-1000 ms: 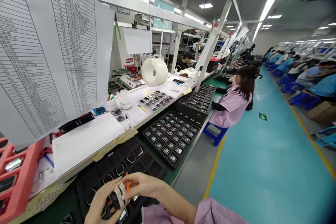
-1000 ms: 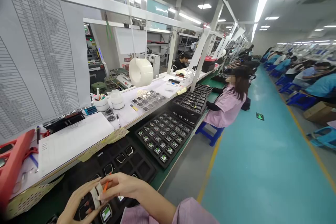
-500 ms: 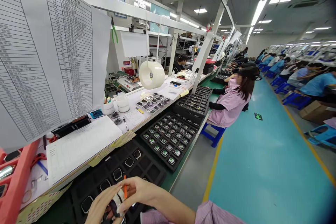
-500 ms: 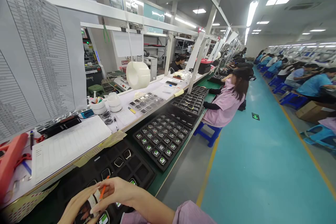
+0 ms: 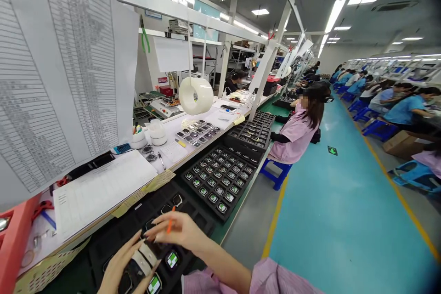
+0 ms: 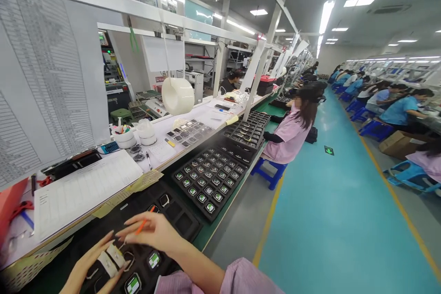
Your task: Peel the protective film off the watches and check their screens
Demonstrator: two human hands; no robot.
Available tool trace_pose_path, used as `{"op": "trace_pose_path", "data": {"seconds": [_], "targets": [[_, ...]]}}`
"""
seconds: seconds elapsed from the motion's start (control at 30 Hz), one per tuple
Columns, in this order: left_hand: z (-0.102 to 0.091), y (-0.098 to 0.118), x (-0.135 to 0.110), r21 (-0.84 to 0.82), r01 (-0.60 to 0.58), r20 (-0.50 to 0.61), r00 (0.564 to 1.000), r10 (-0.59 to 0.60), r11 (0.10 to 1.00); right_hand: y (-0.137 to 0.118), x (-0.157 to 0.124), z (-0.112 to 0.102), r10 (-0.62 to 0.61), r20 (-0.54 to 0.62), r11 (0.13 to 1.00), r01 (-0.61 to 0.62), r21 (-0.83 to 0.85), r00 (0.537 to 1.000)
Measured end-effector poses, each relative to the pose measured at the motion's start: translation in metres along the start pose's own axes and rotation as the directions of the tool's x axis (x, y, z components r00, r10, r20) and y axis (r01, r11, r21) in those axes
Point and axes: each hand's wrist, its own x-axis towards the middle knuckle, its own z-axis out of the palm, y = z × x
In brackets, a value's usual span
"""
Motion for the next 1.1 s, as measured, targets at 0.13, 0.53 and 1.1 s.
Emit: {"op": "trace_pose_path", "data": {"seconds": [0.13,0.53,1.1], "targets": [[-0.002,0.02,0.0,-0.127,0.279,0.044,0.96,-0.276,0.952,-0.015,-0.015,0.0,-0.194,-0.025,0.98,0.193,-0.047,0.981],[-0.008,0.056,0.003,-0.249,0.434,0.103,0.901,-0.422,0.866,-0.015,-0.04,0.014,-0.572,-0.089,0.737,0.464,-0.491,0.815],[-0.005,0.051,0.0,-0.22,0.428,0.089,0.904,-0.419,0.876,-0.023,-0.036,0.021,-0.645,0.17,0.395,0.515,-0.761,0.745]]}}
